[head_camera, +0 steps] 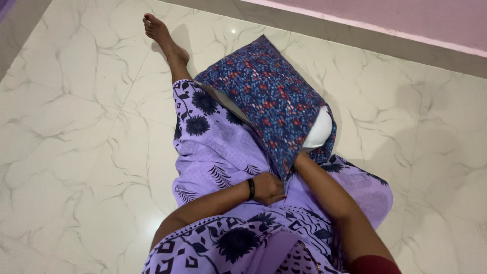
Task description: The person sits on the floor and puts pillowcases on pillows one by one. They first insert a white pillow into a green patterned pillowcase, then repeat the process with a blue floral pillowcase, smoothing each one after insertion.
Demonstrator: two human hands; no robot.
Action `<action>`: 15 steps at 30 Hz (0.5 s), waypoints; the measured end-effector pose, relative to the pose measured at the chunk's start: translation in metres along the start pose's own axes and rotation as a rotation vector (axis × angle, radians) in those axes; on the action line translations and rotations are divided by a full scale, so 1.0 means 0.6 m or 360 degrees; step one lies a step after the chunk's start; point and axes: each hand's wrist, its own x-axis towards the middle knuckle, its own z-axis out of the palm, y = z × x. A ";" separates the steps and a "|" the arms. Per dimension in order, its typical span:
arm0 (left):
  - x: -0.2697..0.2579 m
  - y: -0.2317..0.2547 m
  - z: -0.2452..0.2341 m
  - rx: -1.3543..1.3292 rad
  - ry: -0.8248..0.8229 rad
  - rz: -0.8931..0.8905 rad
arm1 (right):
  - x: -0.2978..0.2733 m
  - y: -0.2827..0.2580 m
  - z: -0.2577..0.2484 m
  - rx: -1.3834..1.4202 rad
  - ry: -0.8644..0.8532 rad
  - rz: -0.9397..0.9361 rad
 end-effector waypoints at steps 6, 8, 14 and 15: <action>0.017 -0.079 -0.044 0.0381 -0.0925 -0.1227 | 0.025 -0.018 0.085 0.0148 -0.0121 -0.0114; 0.013 -0.115 -0.089 0.0358 -0.0698 -0.1497 | 0.012 -0.002 0.075 0.0356 -0.0220 -0.0211; 0.046 -0.103 -0.229 0.0317 0.0367 -0.1507 | -0.055 0.093 -0.037 0.0708 0.0363 0.0111; 0.064 -0.093 -0.233 0.0368 0.0456 -0.1365 | -0.061 0.096 -0.049 0.0517 0.0436 0.0102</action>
